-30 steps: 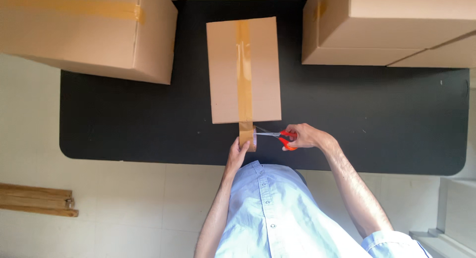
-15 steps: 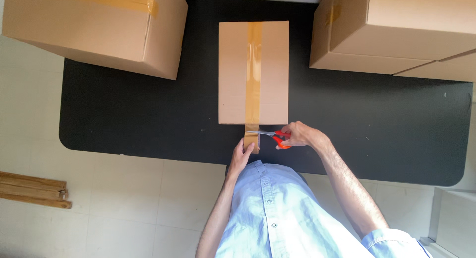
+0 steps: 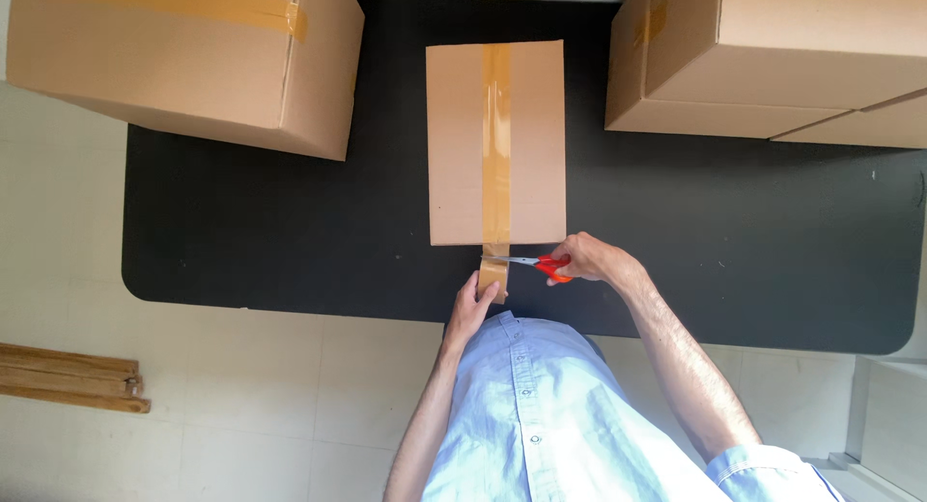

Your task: The person tapes a cardboard box shut with packing tape, cuts the tape with scissors, and then opens and re-tapes the same box before placing it on a stack of other boxes.

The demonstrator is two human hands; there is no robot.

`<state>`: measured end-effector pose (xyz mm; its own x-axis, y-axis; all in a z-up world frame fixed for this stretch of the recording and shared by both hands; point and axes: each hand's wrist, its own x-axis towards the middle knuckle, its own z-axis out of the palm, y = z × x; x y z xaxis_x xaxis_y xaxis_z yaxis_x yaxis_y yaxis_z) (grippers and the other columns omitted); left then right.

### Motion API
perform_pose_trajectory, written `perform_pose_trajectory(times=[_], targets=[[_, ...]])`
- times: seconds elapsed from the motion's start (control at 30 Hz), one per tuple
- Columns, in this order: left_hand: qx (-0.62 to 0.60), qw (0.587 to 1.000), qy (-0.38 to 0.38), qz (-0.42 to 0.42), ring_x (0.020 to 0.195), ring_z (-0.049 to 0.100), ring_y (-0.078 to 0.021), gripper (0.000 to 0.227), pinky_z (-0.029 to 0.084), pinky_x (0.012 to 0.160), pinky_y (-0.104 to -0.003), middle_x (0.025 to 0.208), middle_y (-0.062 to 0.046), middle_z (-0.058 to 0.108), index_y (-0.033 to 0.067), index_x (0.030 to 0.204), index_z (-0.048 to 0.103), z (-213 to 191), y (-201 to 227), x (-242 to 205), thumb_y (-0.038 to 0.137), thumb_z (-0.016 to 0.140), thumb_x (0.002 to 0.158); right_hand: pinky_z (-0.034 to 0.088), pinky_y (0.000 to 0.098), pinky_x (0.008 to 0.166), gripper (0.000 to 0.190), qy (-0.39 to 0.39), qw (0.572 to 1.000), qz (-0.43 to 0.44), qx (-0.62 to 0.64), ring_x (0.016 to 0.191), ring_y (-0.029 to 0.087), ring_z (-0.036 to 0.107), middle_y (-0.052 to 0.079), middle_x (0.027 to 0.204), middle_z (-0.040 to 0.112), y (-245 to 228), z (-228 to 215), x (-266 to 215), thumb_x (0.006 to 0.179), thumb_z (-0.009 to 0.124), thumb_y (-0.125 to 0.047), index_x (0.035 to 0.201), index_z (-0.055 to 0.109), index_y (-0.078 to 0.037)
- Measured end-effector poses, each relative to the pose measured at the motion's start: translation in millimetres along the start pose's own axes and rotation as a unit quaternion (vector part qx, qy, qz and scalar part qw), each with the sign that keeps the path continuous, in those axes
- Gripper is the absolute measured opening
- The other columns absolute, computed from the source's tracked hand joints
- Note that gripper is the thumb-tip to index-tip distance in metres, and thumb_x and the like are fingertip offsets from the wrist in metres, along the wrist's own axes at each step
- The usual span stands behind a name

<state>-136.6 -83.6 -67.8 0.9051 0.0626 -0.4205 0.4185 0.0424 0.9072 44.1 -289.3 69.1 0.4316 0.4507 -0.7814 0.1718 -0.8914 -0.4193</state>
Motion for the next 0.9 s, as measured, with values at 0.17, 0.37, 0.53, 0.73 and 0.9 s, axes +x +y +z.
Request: perform_pose_trajectory(times=[0.17,0.37,0.53,0.73,0.9], targets=[[0.025,0.999,-0.006,-0.032,0.129,0.056,-0.0470,0.064,0.046,0.107,-0.058,0.133,-0.031,0.060,-0.0035,0.141,0.052,-6,24,-10,0.044,0.065,0.101,0.061,0.0329,0.084,0.037,0.000,1.000,-0.001,0.005,0.101,0.026,0.076,0.013,0.106,0.079,19,15,18,0.085,0.080,-0.026,0.120,0.078,-0.013],[0.124,0.990,-0.010,-0.066,0.131,0.055,-0.0432,0.073,0.047,0.109,-0.051,0.136,-0.033,0.059,-0.0077,0.142,0.051,-20,47,-25,0.048,0.067,0.098,0.062,0.0357,0.088,0.037,-0.014,1.000,0.025,0.009,0.107,0.030,0.075,0.016,0.114,0.078,-2,4,-6,0.085,0.079,-0.023,0.120,0.078,-0.012],[0.174,0.981,0.012,-0.088,0.130,0.054,-0.0506,0.072,0.042,0.111,-0.058,0.132,-0.040,0.058,-0.0135,0.139,0.052,-37,39,-33,0.044,0.064,0.098,0.061,0.0344,0.090,0.046,-0.008,0.999,0.054,-0.003,0.107,0.029,0.075,0.017,0.115,0.077,37,42,27,0.084,0.083,-0.030,0.126,0.075,-0.013],[0.387,0.908,0.160,0.012,0.095,0.074,-0.0403,0.040,0.055,0.087,-0.049,0.096,-0.021,0.077,0.0119,0.116,0.072,-71,-28,-14,0.042,0.072,0.091,0.064,0.0431,0.082,0.042,0.112,0.982,0.094,-0.120,0.102,0.033,0.076,0.019,0.115,0.076,88,120,68,0.087,0.077,-0.022,0.125,0.072,-0.006],[0.440,0.866,0.237,-0.015,0.085,0.076,-0.0339,0.024,0.054,0.085,-0.043,0.083,-0.015,0.077,0.0175,0.103,0.072,-99,-18,-8,0.036,0.073,0.088,0.065,0.0431,0.077,0.049,0.197,0.971,0.116,-0.070,0.100,0.033,0.075,0.015,0.120,0.069,116,189,86,0.088,0.077,-0.019,0.134,0.064,-0.006]])
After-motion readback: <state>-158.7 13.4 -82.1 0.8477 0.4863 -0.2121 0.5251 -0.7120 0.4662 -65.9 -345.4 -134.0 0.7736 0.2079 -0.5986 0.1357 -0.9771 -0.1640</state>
